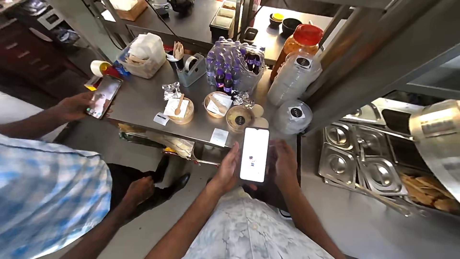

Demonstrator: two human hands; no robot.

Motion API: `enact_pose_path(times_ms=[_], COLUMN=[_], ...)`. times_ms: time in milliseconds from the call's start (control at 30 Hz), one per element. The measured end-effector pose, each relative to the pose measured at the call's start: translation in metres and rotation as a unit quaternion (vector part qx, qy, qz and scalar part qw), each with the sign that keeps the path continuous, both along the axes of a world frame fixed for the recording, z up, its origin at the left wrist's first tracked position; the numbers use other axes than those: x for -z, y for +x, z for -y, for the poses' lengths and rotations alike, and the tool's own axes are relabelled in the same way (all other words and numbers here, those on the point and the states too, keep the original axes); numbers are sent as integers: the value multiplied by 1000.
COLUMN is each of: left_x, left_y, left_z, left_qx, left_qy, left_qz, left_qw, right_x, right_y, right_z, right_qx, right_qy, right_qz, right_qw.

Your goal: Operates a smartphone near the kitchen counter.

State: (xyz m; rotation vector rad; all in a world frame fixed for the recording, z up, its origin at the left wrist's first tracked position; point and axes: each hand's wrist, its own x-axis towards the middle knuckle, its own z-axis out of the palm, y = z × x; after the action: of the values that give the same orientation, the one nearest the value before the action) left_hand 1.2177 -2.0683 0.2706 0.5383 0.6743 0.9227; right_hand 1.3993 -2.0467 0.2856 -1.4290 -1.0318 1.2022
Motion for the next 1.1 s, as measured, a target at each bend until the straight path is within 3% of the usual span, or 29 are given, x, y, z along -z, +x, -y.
enact_pose_path(times_ms=[100, 300, 400, 500, 567, 733, 1100], left_x=[-1, 1, 2, 1, 0, -1, -1], left_y=[0, -7, -6, -4, -5, -9, -7], left_z=[-2, -12, -14, -16, -17, -19, -18], left_qx=[16, -17, -10, 0, 2, -20, -50], left_qy=[6, -6, 1, 9, 9, -6, -20], left_qz=[6, -11, -2, -2, 6, -30, 4], left_qw=[1000, 1000, 1000, 1000, 1000, 999, 999], right_x=[-6, 7, 3, -7, -11, -4, 6], right_y=[3, 12, 5, -2, -2, 3, 14], right_z=[-5, -5, -10, -18, -20, -15, -3], right_qx=[1, -166, -104, -18, -19, -97, -242], right_qy=[-14, 34, 19, -63, -77, -38, -10], right_qz=[-28, -6, 14, 2, -13, -20, -54], right_qw=[1000, 986, 994, 998, 997, 994, 969])
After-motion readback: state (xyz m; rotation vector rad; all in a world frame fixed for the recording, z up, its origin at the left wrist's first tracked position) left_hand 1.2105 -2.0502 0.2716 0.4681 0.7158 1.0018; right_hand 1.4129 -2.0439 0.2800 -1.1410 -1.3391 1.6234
